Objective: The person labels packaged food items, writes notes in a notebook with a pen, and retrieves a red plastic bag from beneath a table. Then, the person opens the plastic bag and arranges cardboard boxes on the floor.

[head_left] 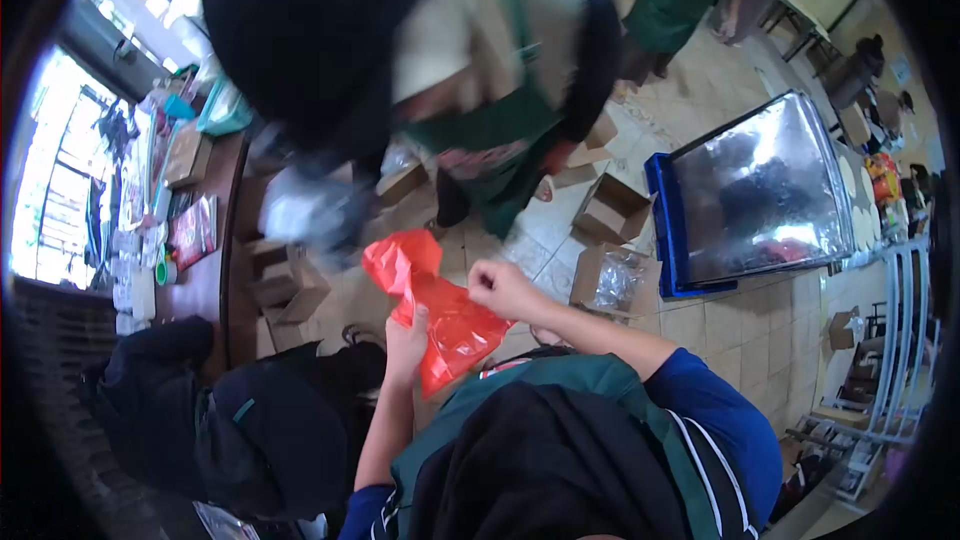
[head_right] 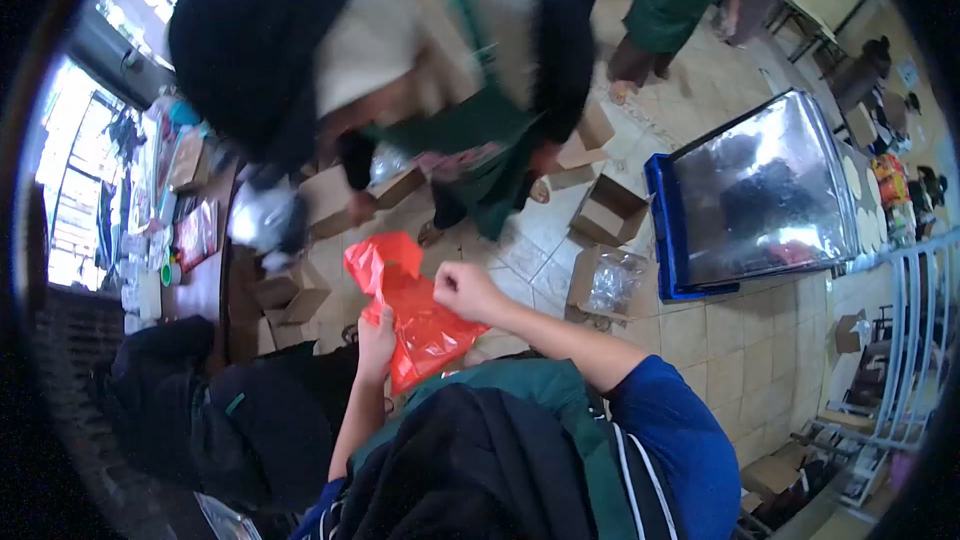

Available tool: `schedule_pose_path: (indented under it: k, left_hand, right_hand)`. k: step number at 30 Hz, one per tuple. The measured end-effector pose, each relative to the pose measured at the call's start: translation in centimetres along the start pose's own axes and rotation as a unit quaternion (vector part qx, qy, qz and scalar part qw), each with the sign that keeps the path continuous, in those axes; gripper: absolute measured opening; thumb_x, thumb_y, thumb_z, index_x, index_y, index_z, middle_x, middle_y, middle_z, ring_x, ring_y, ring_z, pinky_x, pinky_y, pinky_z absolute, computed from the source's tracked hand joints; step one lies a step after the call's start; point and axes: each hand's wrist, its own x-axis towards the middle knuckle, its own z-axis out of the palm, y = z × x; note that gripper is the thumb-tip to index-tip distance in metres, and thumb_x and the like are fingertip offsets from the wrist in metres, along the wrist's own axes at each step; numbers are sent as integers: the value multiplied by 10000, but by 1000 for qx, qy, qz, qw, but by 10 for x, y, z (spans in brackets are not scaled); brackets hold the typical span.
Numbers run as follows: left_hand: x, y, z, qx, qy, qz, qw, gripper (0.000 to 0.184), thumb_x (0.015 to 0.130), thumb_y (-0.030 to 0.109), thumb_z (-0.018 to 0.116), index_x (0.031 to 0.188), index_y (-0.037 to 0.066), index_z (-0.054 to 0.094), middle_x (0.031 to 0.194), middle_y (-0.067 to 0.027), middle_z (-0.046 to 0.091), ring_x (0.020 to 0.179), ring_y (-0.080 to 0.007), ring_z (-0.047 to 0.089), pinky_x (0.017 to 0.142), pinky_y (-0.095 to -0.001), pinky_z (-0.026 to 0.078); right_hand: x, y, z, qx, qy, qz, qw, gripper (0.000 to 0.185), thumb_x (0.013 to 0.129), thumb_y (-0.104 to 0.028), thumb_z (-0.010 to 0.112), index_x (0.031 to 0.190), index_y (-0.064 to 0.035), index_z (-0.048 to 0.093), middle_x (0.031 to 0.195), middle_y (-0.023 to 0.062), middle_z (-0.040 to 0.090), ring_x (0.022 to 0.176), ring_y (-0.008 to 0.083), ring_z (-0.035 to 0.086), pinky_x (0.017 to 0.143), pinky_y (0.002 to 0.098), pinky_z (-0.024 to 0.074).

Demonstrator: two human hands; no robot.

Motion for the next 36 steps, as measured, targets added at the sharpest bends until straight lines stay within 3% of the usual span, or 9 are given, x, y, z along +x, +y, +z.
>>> schedule_pose_path:
  k: [5, 8, 11, 13, 16, 28, 30, 33, 36]
  left_hand:
    - [10, 0, 19, 103, 16, 102, 989, 262, 856, 258, 541, 775, 9, 548, 615, -38, 534, 561, -110, 505, 518, -294, 412]
    - [11, 16, 29, 66, 63, 166, 982, 280, 841, 247, 549, 744, -15, 541, 601, -71, 523, 553, -109, 493, 504, -313, 404]
    - [24, -4, 0, 119, -3, 73, 990, 282, 829, 262, 577, 764, -11, 545, 615, -55, 519, 571, -86, 464, 499, -302, 396]
    - [25, 0, -15, 73, -14, 84, 994, 248, 847, 232, 573, 731, 14, 547, 634, -20, 508, 600, -63, 435, 508, -269, 385]
    - [22, 15, -48, -211, -105, 60, 970, 157, 882, 123, 514, 742, 54, 533, 689, 15, 531, 675, -48, 490, 586, -220, 412]
    - [40, -12, -115, -183, 8, 86, 979, 98, 852, 118, 553, 869, 28, 519, 774, -12, 576, 649, -47, 521, 578, -193, 424]
    - [41, -4, -151, -26, 126, 69, 989, 106, 842, 115, 554, 849, 14, 525, 755, -40, 593, 666, -68, 528, 581, -241, 443]
    - [36, -16, -229, 370, 352, -22, 859, 168, 790, 163, 550, 812, -2, 533, 778, -220, 587, 771, -336, 600, 631, -413, 464]
    - [58, -20, -250, 426, 293, -225, 826, 308, 763, 224, 583, 963, 14, 481, 903, -222, 582, 861, -364, 581, 713, -437, 462]
  right_hand:
    - [-3, -15, 26, -1, -135, 31, 990, 118, 768, -107, 598, 740, -18, 525, 627, 8, 513, 589, 65, 457, 540, 236, 401]
    - [3, -3, 37, 2, -30, -13, 999, 125, 757, -93, 583, 710, -6, 506, 597, 49, 501, 552, 91, 456, 520, 256, 399]
    - [12, -20, 37, 31, -54, 49, 997, 120, 745, -83, 583, 706, -5, 501, 589, 30, 476, 550, 71, 433, 502, 239, 374]
    - [24, -17, 46, 25, -28, -61, 997, 100, 765, -74, 555, 717, 0, 506, 575, 3, 463, 542, 47, 412, 488, 226, 354]
    - [42, -28, 50, 28, -14, -16, 999, 114, 784, -86, 547, 721, 1, 510, 574, 5, 482, 546, 45, 424, 498, 220, 365]
    - [99, -52, 118, -144, -216, 6, 966, 255, 757, -233, 631, 757, -1, 524, 642, 92, 536, 595, 141, 516, 557, 300, 425]
    - [138, -38, 112, -184, -113, -68, 974, 198, 720, -163, 610, 704, -3, 497, 631, 147, 534, 586, 236, 543, 562, 347, 434]
    - [209, -37, 64, -329, 99, -149, 927, 107, 678, -52, 541, 665, 13, 456, 633, 194, 519, 591, 362, 519, 565, 422, 414]
    - [260, -45, 57, -304, 54, -182, 934, 109, 686, -27, 522, 671, 19, 425, 650, 190, 489, 595, 365, 494, 556, 425, 396]
